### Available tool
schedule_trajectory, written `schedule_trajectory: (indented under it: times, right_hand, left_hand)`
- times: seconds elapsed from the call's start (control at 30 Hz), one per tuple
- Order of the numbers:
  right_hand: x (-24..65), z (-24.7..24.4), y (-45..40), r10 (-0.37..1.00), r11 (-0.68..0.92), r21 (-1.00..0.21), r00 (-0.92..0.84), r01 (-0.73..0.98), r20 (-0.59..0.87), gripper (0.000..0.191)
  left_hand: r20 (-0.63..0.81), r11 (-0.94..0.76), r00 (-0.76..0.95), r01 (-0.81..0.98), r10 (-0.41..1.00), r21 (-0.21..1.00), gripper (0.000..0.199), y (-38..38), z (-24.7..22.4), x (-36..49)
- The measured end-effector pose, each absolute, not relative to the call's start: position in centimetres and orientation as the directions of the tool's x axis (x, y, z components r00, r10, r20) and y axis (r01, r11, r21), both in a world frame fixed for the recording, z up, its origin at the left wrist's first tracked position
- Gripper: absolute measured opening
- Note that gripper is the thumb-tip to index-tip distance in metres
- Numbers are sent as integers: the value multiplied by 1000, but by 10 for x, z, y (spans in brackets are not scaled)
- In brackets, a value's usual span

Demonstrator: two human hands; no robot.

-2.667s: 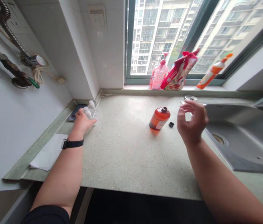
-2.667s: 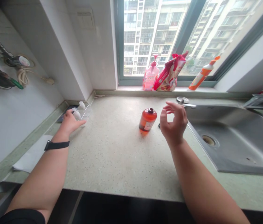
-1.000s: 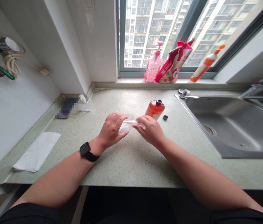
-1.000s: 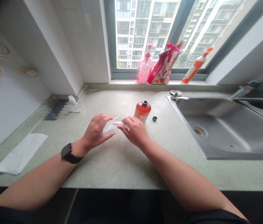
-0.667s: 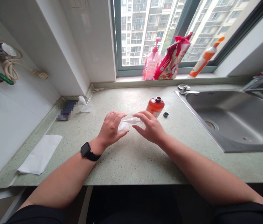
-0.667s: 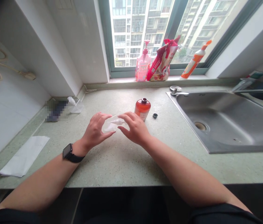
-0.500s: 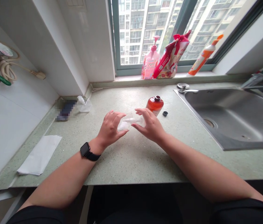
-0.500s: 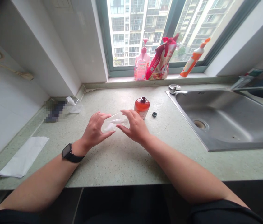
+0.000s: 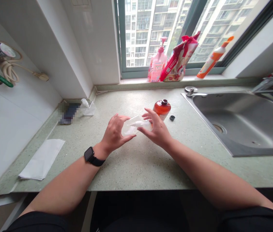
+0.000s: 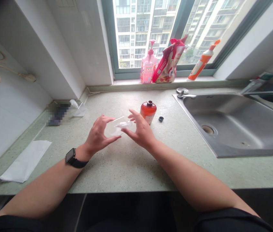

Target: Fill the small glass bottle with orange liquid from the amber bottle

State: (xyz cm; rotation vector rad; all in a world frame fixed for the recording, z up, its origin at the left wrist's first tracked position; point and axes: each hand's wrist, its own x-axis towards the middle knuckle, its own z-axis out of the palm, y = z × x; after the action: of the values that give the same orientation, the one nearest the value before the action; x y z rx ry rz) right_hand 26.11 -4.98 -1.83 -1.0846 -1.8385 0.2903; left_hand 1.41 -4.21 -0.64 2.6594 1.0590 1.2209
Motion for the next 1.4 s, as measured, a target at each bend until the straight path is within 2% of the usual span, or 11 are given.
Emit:
schedule_trajectory:
  times: [0.1,0.17,0.3,0.43,0.67,0.93,1.07,1.27,1.4]
  right_hand:
    - [264,-16,-47,786,551,-617,-101,562,610,64]
    - [266,-14,-45,785,552,-622,-95,555,612,59]
    - [263,-14,-49,778,593,-624,-162,510,607,73]
    - [257,-13,-55,763,611,-610,-169,504,624,83]
    - [267,-11,-47,777,570,-630,-96,528,622,56]
    - [259,-10,-55,726,660,-571,-220,488,652,73]
    - [262,-8,-53,721,665,-553,-237,502,651,70]
    - [271,-7,-46,761,612,-592,-186,525,621,53]
    - [267,-8,-48,761,619,-598,-202,509,616,61]
  left_hand:
    - [681,-754,405,562,610,342,65,-41,-5,13]
    - [678,-739,379,563,629,371,64,-41,-4,11]
    - [659,-731,378,549,650,405,63,-41,-3,11]
    - [667,-779,436,499,604,380,65,-43,-4,15]
    - [671,-745,372,511,642,429,66,-41,-3,11]
    - [672,-784,422,451,608,426,67,-40,-8,15]
    - [675,-813,461,412,576,412,66,-38,-9,16]
    - [658,-758,396,462,640,460,67,-38,-7,11]
    - [649,-745,385,463,657,480,68,-38,-8,12]
